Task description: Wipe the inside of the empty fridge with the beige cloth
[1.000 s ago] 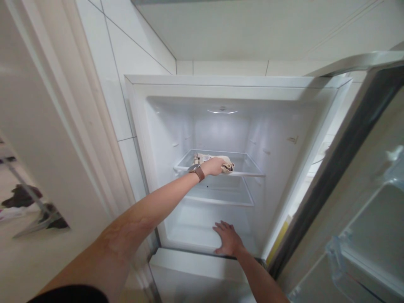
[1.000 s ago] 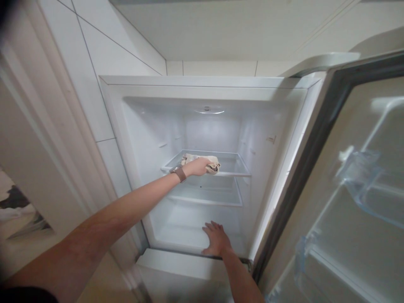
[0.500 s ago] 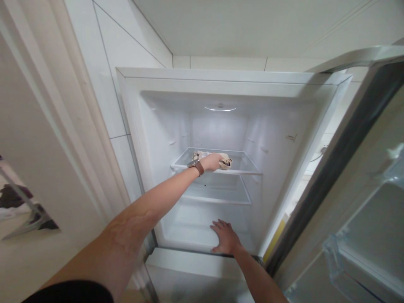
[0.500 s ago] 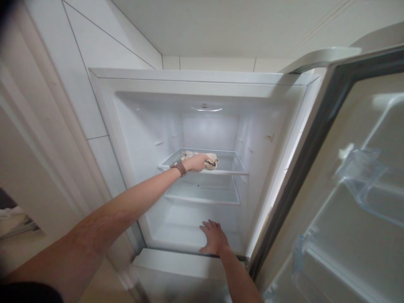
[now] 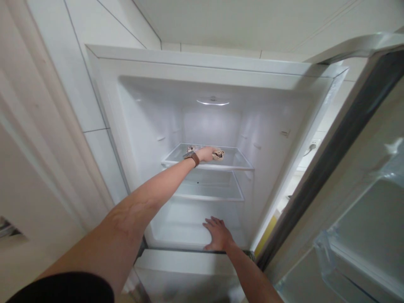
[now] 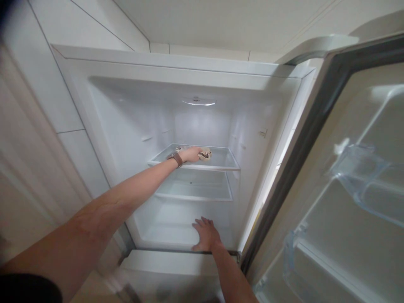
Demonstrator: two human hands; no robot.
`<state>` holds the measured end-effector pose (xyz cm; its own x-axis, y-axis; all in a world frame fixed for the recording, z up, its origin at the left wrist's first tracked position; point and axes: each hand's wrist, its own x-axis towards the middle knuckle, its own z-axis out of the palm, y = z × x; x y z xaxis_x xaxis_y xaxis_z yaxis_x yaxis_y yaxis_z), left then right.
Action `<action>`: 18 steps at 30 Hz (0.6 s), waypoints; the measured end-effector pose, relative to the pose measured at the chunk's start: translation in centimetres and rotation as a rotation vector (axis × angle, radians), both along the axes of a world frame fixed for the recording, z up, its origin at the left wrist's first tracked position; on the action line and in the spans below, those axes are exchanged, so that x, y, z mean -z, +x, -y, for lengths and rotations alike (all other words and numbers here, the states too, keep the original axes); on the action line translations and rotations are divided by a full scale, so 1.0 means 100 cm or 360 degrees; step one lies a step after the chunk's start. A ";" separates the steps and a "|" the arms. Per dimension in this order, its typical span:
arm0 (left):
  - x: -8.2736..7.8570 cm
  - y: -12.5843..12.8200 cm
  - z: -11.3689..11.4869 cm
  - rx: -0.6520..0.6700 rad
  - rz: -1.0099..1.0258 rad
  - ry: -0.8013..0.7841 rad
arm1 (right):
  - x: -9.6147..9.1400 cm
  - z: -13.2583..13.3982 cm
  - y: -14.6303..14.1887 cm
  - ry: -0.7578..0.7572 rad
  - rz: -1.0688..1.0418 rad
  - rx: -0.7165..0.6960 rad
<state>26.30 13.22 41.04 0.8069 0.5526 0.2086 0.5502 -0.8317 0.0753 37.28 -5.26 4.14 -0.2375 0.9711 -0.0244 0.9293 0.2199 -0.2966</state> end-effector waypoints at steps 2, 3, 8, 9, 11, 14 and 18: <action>-0.002 0.004 -0.008 -0.0065 -0.0040 -0.0009 | -0.002 0.001 0.000 0.0009 -0.0004 -0.0011; -0.002 0.006 -0.011 -0.0097 -0.0059 -0.0008 | -0.003 0.002 0.000 0.0021 -0.0011 -0.0018; -0.004 0.016 -0.028 -0.0175 -0.0072 0.0025 | -0.007 0.005 0.000 0.0061 -0.0061 -0.0041; -0.004 0.019 -0.032 -0.0190 -0.0066 0.0028 | -0.008 0.005 0.000 0.0060 -0.0062 -0.0044; -0.003 0.024 -0.041 -0.0223 -0.0052 0.0022 | -0.009 0.005 0.000 0.0058 -0.0057 -0.0045; -0.001 0.031 -0.055 -0.0251 -0.0027 -0.0001 | -0.011 0.006 -0.001 0.0057 -0.0045 -0.0049; 0.001 0.039 -0.072 -0.0234 0.0046 -0.0038 | -0.013 0.007 -0.001 0.0069 -0.0054 -0.0064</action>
